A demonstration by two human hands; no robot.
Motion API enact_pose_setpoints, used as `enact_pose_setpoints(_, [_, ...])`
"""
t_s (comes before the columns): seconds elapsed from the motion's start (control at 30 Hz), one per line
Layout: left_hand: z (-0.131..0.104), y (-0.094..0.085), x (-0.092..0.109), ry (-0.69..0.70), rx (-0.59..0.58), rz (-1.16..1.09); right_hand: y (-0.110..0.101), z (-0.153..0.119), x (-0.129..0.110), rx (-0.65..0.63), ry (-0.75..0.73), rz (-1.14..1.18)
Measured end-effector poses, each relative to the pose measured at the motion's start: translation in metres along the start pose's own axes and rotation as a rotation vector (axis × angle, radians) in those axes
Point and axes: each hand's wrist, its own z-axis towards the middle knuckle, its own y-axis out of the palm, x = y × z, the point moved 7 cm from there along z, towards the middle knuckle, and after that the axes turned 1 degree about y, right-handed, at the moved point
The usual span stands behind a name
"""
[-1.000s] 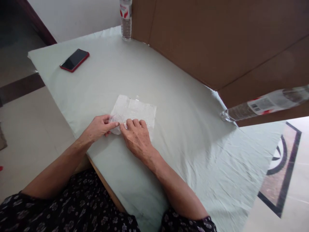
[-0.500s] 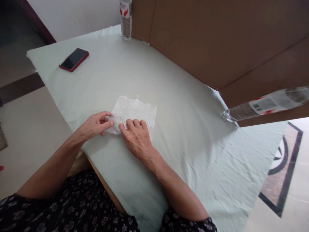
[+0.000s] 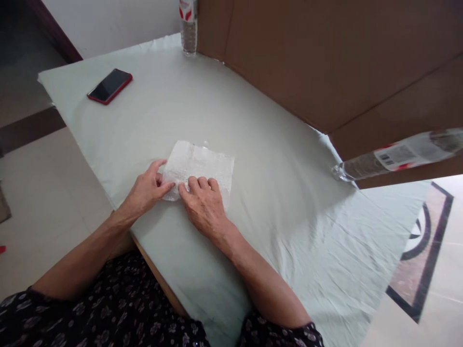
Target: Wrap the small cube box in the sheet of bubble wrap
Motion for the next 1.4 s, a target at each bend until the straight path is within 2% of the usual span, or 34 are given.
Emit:
enact_pose_setpoints(0.1, [-0.002, 0.0, -0.004, -0.019, -0.006, -0.125, 0.0, 0.0, 0.0, -0.015, 0.003, 0.009])
enact_pose_setpoints(0.23, [-0.002, 0.013, -0.01, -0.108, -0.15, -0.398, 0.002, 0.0, 0.0, -0.015, 0.001, 0.014])
enact_pose_setpoints(0.5, [0.001, 0.031, 0.007, -0.229, -0.137, -0.755, -0.001, 0.0, 0.001, -0.048, 0.026, 0.077])
enact_pose_setpoints(0.67, [-0.003, 0.033, 0.018, -0.22, -0.205, -0.806, -0.014, -0.001, 0.011, -0.078, 0.045, 0.252])
enact_pose_setpoints(0.77, [-0.007, 0.028, 0.028, -0.126, -0.29, -0.715, -0.018, -0.001, 0.015, -0.086, 0.039, 0.321])
enact_pose_setpoints(0.87, [-0.01, 0.024, 0.038, 0.038, -0.312, -0.445, -0.018, 0.0, 0.017, -0.099, 0.042, 0.356])
enact_pose_setpoints(0.97, [-0.013, 0.023, 0.05, 0.288, -0.212, -0.097, -0.022, -0.003, 0.027, -0.048, 0.067, 0.468])
enact_pose_setpoints(1.07, [-0.018, 0.025, 0.057, 0.508, -0.053, 0.153, -0.03, -0.02, 0.06, 0.096, 0.239, 0.566])
enact_pose_setpoints(1.13, [-0.022, 0.026, 0.057, 0.617, 0.047, 0.204, -0.027, -0.042, 0.087, 0.097, 0.445, 0.583])
enact_pose_setpoints(1.23, [-0.027, 0.027, 0.056, 0.714, 0.131, 0.167, -0.011, -0.076, 0.11, -0.073, 0.686, 0.654])
enact_pose_setpoints(1.3, [-0.029, 0.029, 0.055, 0.726, 0.141, 0.132, -0.002, -0.09, 0.109, -0.156, 0.76, 0.716])
enact_pose_setpoints(1.4, [-0.031, 0.033, 0.057, 0.717, 0.144, 0.124, 0.01, -0.092, 0.098, -0.188, 0.822, 0.773])
